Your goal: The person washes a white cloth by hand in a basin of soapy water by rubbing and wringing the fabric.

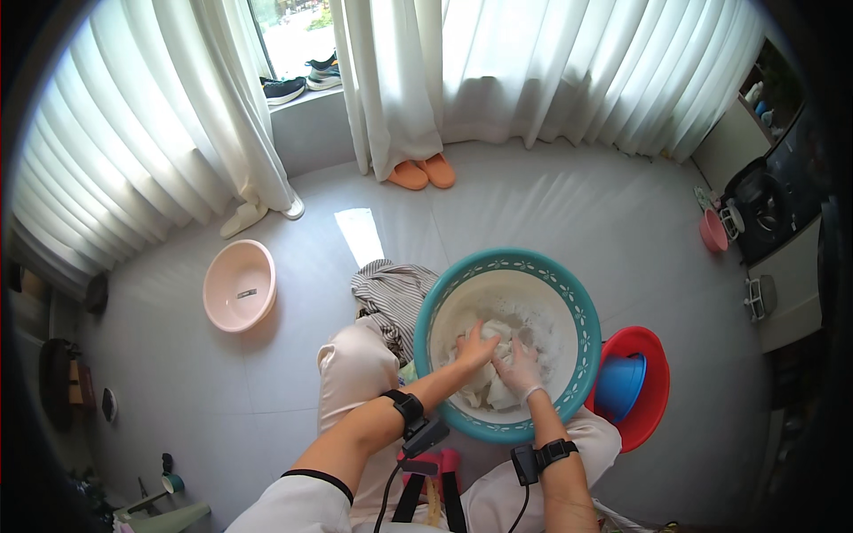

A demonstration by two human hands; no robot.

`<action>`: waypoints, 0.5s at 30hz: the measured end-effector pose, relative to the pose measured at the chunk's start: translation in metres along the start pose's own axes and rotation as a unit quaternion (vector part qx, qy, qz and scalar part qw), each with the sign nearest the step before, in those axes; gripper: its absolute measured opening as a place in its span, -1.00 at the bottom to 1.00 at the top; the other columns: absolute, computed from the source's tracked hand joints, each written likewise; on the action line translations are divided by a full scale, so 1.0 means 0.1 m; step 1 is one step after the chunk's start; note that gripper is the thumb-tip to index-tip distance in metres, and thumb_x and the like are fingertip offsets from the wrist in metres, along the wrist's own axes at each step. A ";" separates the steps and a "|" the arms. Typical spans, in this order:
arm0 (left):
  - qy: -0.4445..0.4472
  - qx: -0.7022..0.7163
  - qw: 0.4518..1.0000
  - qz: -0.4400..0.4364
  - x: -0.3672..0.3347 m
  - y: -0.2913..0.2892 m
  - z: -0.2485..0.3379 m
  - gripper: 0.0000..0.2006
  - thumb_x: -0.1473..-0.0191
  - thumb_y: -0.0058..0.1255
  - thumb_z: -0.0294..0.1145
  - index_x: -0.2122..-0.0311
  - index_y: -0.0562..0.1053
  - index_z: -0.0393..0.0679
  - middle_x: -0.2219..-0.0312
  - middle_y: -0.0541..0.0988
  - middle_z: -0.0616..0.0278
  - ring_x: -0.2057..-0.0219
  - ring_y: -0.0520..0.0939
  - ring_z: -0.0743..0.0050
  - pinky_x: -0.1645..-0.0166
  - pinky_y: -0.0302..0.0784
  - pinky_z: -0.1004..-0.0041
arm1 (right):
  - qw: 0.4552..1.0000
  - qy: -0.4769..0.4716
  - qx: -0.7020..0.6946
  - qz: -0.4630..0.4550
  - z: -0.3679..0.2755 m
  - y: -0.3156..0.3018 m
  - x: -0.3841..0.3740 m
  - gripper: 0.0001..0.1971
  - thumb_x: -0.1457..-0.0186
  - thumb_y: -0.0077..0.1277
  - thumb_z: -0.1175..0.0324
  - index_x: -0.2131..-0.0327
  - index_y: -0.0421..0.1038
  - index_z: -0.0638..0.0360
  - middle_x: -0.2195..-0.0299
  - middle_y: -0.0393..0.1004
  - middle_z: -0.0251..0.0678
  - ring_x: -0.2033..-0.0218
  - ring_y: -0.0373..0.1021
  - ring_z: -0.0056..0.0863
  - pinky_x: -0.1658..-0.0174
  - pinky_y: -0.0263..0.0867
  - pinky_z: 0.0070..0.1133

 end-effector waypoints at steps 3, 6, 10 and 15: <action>-0.067 0.227 0.970 -0.058 -0.08 0.05 -0.16 -0.38 -0.09 -0.11 -0.02 -0.19 0.15 -0.13 -0.04 0.31 -0.07 -0.05 0.36 0.09 -0.13 0.25 0.24 | 0.963 -0.023 -0.257 -0.075 -0.20 0.05 -0.07 -0.43 0.08 0.15 0.11 0.01 0.34 0.19 0.12 0.38 0.12 0.04 0.31 -0.04 0.02 0.25 -0.38; -0.157 0.464 0.857 -0.160 -0.09 0.03 -0.08 -0.47 -0.12 -0.14 -0.01 -0.09 0.25 -0.15 0.02 0.38 -0.01 0.03 0.44 0.18 -0.03 0.36 0.24 | 0.849 -0.015 -0.526 -0.038 -0.48 -0.20 0.13 -0.80 0.05 0.09 0.35 0.35 0.47 0.27 0.33 0.48 -0.14 0.32 0.43 -0.21 0.24 0.32 -0.40; -0.113 0.564 0.765 -0.289 0.04 -0.03 -0.05 -0.62 -0.19 -0.22 -0.07 0.15 0.41 -0.20 0.23 0.52 0.08 0.25 0.57 0.27 0.19 0.49 0.28 | 0.896 -0.196 -0.360 0.174 -0.82 -0.73 0.34 -0.82 0.07 0.10 0.32 0.41 0.46 0.23 0.45 0.45 -0.15 0.41 0.40 -0.14 0.30 0.32 -0.37; -0.134 0.485 0.834 -0.227 0.37 0.02 0.20 -0.63 -0.22 -0.23 -0.11 0.21 0.44 -0.24 0.31 0.54 0.12 0.31 0.56 0.33 0.22 0.49 0.35 | 0.959 -0.101 -0.216 0.155 -0.41 -0.71 0.00 -0.78 0.01 0.05 0.20 0.52 0.41 0.16 0.45 0.39 -0.15 0.42 0.35 -0.05 0.35 0.26 -0.25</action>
Point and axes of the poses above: each hand's wrist, its own x-axis away from the middle knuckle, its own y-axis out of the palm, z = x × y, the point moved 2 cm from there along -x, towards the middle knuckle
